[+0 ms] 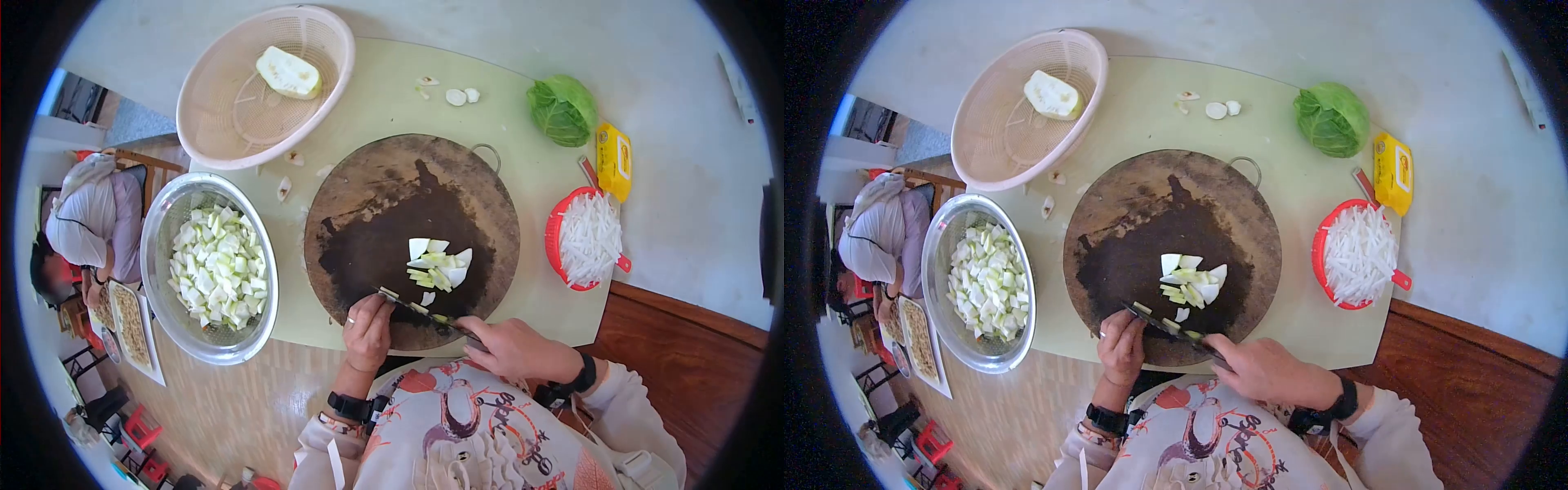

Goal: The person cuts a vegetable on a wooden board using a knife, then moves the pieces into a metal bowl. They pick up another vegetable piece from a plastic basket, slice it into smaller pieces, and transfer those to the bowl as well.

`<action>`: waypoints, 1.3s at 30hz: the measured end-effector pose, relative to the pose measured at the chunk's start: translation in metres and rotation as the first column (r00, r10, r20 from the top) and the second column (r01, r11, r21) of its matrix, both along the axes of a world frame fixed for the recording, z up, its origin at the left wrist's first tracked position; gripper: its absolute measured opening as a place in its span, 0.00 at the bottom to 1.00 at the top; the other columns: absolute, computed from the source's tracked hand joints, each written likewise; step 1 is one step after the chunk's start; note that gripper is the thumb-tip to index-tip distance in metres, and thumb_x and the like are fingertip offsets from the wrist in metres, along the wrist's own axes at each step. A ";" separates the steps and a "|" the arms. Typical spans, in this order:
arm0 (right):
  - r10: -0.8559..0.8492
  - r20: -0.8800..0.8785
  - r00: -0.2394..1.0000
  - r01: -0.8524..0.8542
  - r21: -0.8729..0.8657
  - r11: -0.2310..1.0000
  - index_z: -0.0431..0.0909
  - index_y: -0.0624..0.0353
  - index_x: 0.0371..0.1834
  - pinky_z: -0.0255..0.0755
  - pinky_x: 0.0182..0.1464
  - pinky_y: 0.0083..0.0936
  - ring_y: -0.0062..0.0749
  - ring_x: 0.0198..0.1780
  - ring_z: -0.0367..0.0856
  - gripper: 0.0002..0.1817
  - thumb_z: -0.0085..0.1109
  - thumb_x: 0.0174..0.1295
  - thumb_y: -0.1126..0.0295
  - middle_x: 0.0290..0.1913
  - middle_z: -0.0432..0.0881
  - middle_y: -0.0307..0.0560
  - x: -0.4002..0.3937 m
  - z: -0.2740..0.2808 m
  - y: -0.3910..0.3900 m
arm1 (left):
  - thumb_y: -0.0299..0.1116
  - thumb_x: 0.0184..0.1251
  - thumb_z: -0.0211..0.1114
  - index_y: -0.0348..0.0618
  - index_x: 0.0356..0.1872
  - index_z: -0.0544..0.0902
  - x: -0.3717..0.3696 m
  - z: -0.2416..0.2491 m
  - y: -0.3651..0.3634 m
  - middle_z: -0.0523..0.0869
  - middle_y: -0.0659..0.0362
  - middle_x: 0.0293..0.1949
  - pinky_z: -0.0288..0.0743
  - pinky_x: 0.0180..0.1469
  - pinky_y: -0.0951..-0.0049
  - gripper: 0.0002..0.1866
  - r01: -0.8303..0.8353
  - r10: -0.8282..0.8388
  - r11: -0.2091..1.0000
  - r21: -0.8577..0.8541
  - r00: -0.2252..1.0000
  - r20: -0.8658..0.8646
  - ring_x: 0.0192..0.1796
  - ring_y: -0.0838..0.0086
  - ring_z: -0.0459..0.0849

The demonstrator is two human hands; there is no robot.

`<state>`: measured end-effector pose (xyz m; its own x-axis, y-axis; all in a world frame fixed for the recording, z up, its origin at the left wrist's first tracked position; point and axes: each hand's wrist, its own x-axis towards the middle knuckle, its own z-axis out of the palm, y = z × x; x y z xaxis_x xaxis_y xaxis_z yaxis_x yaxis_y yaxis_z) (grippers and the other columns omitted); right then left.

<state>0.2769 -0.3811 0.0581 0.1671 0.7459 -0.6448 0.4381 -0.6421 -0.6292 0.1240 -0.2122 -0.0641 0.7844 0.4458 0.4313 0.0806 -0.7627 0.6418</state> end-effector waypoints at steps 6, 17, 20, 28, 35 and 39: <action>-0.072 0.093 0.993 0.055 0.176 0.983 0.66 0.60 0.55 0.74 0.30 0.46 0.55 0.27 0.81 0.19 0.53 0.64 0.63 0.25 0.80 0.58 -0.019 -0.034 0.034 | 0.16 0.47 0.68 0.34 0.35 0.83 -0.003 -0.003 0.000 0.82 0.53 0.41 0.78 0.44 0.68 0.11 0.002 -0.002 1.000 0.016 1.000 0.007 0.42 0.61 0.82; -0.093 0.069 0.993 0.081 0.162 0.984 0.67 0.62 0.54 0.75 0.30 0.45 0.55 0.28 0.82 0.19 0.53 0.63 0.64 0.27 0.81 0.60 -0.007 -0.004 0.005 | 0.16 0.46 0.68 0.35 0.35 0.82 -0.001 -0.001 -0.001 0.81 0.53 0.40 0.76 0.43 0.68 0.12 0.005 -0.005 1.000 0.000 1.000 0.030 0.42 0.62 0.81; -0.055 0.018 0.998 0.053 0.084 0.995 0.67 0.62 0.55 0.75 0.30 0.45 0.56 0.28 0.81 0.20 0.54 0.63 0.64 0.25 0.81 0.61 -0.007 0.002 -0.003 | 0.16 0.46 0.68 0.35 0.35 0.82 -0.002 -0.002 -0.001 0.81 0.54 0.40 0.76 0.43 0.68 0.12 0.000 0.000 1.000 0.009 1.000 0.025 0.42 0.62 0.81; 0.011 0.093 0.996 -0.020 0.092 0.996 0.65 0.61 0.56 0.74 0.30 0.47 0.58 0.28 0.81 0.21 0.52 0.64 0.63 0.25 0.81 0.61 -0.013 -0.002 -0.009 | 0.14 0.45 0.66 0.33 0.30 0.79 -0.002 -0.005 -0.001 0.80 0.51 0.36 0.75 0.42 0.63 0.09 0.015 -0.015 1.000 -0.007 0.999 0.034 0.39 0.56 0.81; -0.024 0.061 0.998 0.020 0.069 0.997 0.66 0.61 0.57 0.74 0.29 0.44 0.55 0.26 0.81 0.21 0.54 0.63 0.64 0.26 0.80 0.59 -0.017 -0.020 0.023 | 0.15 0.45 0.66 0.33 0.32 0.83 -0.003 -0.009 -0.002 0.82 0.52 0.39 0.78 0.43 0.67 0.09 -0.010 0.009 0.999 0.033 1.000 0.018 0.42 0.59 0.82; -0.097 0.117 0.988 0.071 0.214 0.974 0.68 0.61 0.56 0.74 0.30 0.45 0.56 0.27 0.81 0.20 0.54 0.63 0.64 0.26 0.80 0.59 -0.024 -0.040 0.035 | 0.15 0.47 0.66 0.33 0.33 0.83 -0.003 -0.004 0.000 0.82 0.53 0.39 0.78 0.44 0.67 0.10 0.015 -0.016 1.000 0.027 1.000 0.009 0.42 0.60 0.82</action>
<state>0.2526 -0.3457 0.0182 0.3050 0.8416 -0.4457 0.4727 -0.5401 -0.6963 0.1208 -0.2121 -0.0685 0.7871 0.4220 0.4498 0.0630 -0.7805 0.6220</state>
